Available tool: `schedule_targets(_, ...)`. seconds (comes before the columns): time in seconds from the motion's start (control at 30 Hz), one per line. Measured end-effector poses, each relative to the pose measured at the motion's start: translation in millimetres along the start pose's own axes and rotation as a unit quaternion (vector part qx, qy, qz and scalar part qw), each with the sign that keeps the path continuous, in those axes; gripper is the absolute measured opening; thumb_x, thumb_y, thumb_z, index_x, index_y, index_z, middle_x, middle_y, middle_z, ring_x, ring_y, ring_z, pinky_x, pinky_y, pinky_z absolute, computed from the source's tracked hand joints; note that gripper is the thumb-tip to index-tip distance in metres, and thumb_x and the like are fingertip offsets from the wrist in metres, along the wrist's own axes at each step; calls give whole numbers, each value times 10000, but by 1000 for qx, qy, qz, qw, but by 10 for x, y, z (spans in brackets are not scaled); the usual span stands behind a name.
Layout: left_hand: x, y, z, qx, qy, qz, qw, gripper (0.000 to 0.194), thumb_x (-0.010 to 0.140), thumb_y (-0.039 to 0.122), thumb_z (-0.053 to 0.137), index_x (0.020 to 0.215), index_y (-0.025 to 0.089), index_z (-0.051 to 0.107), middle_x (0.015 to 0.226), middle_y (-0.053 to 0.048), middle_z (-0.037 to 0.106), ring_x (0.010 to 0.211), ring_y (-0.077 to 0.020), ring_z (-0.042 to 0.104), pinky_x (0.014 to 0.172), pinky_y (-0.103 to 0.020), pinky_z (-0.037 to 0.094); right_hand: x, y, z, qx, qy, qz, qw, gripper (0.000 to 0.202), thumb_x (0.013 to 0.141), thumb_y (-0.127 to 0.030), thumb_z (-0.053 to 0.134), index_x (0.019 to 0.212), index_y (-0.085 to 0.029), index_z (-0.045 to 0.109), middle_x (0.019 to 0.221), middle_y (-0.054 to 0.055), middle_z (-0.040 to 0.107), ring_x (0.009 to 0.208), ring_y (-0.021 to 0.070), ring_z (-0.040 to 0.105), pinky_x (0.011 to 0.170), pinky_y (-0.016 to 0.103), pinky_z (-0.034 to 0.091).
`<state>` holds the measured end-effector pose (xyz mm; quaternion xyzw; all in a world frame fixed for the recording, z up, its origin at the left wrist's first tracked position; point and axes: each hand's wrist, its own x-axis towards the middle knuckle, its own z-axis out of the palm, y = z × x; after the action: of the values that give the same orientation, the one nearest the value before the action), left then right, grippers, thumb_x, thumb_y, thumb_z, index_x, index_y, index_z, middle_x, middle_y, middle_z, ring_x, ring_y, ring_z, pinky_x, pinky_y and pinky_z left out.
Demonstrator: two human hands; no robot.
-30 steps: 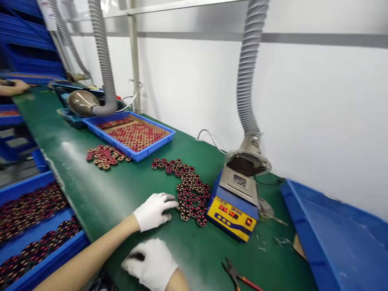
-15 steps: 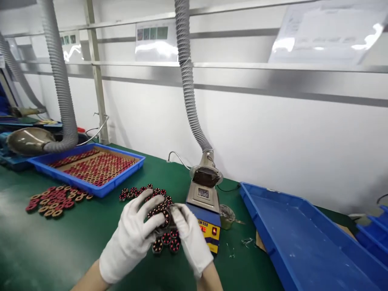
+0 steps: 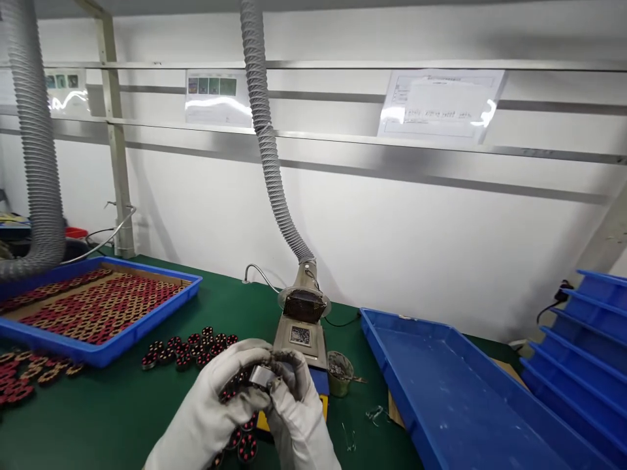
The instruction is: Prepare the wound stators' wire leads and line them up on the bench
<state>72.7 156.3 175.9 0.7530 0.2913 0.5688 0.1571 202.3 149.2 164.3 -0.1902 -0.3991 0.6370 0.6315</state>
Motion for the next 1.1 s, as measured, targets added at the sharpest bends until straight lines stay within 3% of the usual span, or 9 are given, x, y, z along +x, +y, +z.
schedule_targets(0.1,-32,-45,-38,53,5,6,999,343,754,176,594,1070,283,515,1117,-22,567,1033,-197,518,925,-335,425,2,-16,61,-38,-16,-8,999,179,708,-356,670,875,-313,620,863,8,671,861,198,621,779,355,485)
schedule_targets(0.27,-55,-6,-97,162,19,107,981,257,860,334,488,1096,233,489,1113,-64,561,1082,-234,466,928,-397,388,29,-14,117,-87,4,-31,996,209,624,-309,744,801,-243,655,856,22,651,866,202,591,824,338,453)
schedule_targets(0.4,-53,43,-117,143,-6,101,984,281,872,397,466,1110,249,474,1118,-42,558,1080,-199,467,943,-354,382,21,-41,34,-79,-13,-40,996,268,601,-329,761,838,-241,670,830,17,666,807,177,608,730,278,477)
schedule_targets(0.57,-76,36,-131,166,-29,133,977,295,904,399,371,1090,202,488,1117,-78,551,1102,-219,447,927,-380,393,27,-116,-60,-179,-75,-54,980,185,561,-289,787,712,-231,697,816,36,687,747,201,622,680,314,493)
schedule_targets(0.67,-81,47,-132,221,-28,167,960,279,917,356,339,1090,195,488,1141,-96,536,1118,-251,428,911,-430,382,30,-115,-36,-149,-37,-74,985,100,609,-288,756,614,-231,673,686,2,646,631,155,581,614,284,485)
schedule_targets(0.8,-75,73,-162,232,-25,169,958,326,920,408,296,1081,198,487,1136,-97,538,1136,-260,411,913,-436,375,12,-151,41,-17,22,-10,1000,154,690,-404,672,699,-251,655,770,10,630,748,176,581,721,331,478)
schedule_targets(0.87,-72,72,-181,214,-18,167,962,320,914,417,321,1084,199,481,1122,-94,543,1130,-249,421,914,-415,383,11,-166,38,-39,10,-11,999,181,652,-402,706,742,-250,667,794,20,632,770,186,579,738,339,472)
schedule_targets(1.0,-69,66,-185,227,-7,177,958,322,915,412,325,1084,192,489,1096,-97,556,1117,-243,436,922,-403,379,28,-111,-28,-163,-29,-77,983,190,535,-268,803,685,-238,692,712,7,624,677,161,577,605,264,467)
schedule_targets(1.1,-63,89,-167,252,-1,188,949,280,923,354,329,1060,183,503,1056,-90,583,1094,-240,457,906,-404,381,27,-95,-33,-149,19,-130,980,89,595,-250,771,622,-239,687,693,0,632,682,153,593,620,258,477)
